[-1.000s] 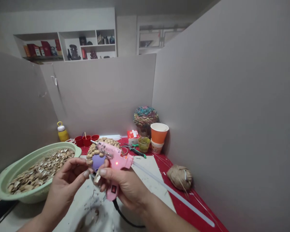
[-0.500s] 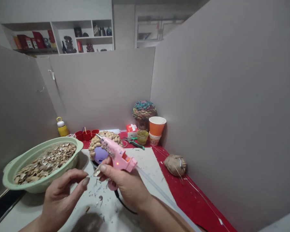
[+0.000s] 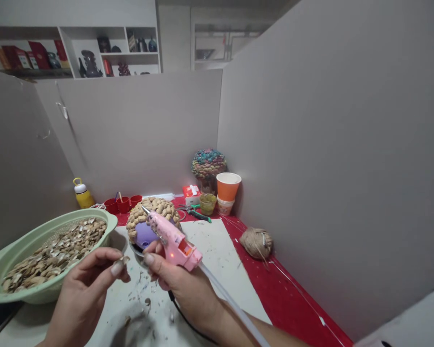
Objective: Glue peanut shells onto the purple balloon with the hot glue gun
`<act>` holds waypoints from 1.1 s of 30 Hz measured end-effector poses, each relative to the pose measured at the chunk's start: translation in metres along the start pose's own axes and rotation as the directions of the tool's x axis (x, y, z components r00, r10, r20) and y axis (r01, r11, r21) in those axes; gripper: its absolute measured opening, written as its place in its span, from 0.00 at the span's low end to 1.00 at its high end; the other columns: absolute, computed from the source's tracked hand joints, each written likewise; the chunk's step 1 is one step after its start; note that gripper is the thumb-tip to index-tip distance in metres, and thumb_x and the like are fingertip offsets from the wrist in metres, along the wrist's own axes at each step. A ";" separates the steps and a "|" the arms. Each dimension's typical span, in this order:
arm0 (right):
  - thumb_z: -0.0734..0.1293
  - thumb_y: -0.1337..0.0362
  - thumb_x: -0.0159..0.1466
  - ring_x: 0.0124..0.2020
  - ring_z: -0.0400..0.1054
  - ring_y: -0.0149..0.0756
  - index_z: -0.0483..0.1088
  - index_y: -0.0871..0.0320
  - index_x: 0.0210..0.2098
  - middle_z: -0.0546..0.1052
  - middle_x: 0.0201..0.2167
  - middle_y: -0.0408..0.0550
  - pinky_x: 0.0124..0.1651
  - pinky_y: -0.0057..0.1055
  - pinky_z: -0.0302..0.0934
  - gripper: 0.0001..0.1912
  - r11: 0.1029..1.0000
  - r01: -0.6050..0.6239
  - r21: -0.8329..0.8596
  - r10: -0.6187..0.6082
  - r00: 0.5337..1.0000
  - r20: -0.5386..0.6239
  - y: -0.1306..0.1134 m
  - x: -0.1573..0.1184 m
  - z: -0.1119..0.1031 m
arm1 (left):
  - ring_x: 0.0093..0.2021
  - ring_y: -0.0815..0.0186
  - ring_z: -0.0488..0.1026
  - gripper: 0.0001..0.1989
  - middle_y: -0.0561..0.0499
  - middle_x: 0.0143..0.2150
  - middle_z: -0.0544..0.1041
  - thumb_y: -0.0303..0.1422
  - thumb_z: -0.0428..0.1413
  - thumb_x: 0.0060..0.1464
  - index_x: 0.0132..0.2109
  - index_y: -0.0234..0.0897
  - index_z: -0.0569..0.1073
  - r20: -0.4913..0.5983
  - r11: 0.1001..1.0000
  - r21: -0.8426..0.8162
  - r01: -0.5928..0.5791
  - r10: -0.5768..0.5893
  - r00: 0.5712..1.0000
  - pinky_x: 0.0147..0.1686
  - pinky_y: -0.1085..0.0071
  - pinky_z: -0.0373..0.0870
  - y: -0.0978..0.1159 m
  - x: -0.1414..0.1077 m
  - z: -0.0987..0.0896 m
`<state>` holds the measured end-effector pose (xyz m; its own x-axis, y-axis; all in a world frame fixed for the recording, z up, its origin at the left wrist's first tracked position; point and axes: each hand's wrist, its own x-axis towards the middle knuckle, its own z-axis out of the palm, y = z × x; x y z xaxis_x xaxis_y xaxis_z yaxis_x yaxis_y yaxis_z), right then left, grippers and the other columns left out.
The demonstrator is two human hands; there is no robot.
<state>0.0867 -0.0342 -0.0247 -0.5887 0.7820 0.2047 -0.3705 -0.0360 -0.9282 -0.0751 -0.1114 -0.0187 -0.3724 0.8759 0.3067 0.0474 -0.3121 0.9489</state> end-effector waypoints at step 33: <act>0.74 0.47 0.55 0.22 0.58 0.25 0.69 0.61 0.28 0.68 0.21 0.40 0.26 0.24 0.54 0.22 0.982 -0.191 -0.004 0.191 0.982 -0.001 0.008 0.010 -0.030 | 0.27 0.68 0.74 0.10 0.50 0.27 0.79 0.33 0.68 0.44 0.34 0.36 0.78 0.291 0.946 -0.061 0.320 -0.289 0.912 0.31 0.75 0.71 -0.027 0.030 0.024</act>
<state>0.0993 -0.0076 -0.0392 -0.6483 0.7610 0.0232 -0.2478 -0.1820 -0.9515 -0.0654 -0.0676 -0.0336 -0.0831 0.9962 0.0268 -0.1306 -0.0375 0.9907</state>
